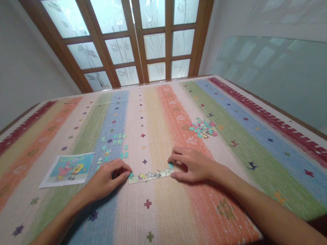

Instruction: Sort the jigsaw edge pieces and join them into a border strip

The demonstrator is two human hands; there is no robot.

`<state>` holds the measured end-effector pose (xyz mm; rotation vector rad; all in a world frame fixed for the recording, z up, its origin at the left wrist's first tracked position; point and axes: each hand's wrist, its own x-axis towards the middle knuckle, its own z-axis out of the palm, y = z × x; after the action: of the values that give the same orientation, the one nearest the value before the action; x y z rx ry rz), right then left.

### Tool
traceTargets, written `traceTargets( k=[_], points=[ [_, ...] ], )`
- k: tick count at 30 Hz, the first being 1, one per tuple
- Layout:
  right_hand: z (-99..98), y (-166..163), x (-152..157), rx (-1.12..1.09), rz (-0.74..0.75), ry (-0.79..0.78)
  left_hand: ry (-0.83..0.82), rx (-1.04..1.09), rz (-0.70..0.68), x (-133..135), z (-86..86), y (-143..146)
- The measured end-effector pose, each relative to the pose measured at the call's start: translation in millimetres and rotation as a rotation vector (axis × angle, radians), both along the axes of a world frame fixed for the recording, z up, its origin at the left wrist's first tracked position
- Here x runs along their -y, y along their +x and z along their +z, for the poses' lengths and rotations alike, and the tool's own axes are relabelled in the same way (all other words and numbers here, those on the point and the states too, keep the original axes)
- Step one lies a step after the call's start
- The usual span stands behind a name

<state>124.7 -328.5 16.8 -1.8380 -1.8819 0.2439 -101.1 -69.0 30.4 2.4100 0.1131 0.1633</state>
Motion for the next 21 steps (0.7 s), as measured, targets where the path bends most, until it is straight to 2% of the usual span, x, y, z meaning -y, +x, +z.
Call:
traceTargets(
  k=[21],
  points=[
    [1.8,-0.7,0.0,0.009,-0.014,-0.016,0.062,-0.003,0.006,2.6,-1.7,0.4]
  ],
)
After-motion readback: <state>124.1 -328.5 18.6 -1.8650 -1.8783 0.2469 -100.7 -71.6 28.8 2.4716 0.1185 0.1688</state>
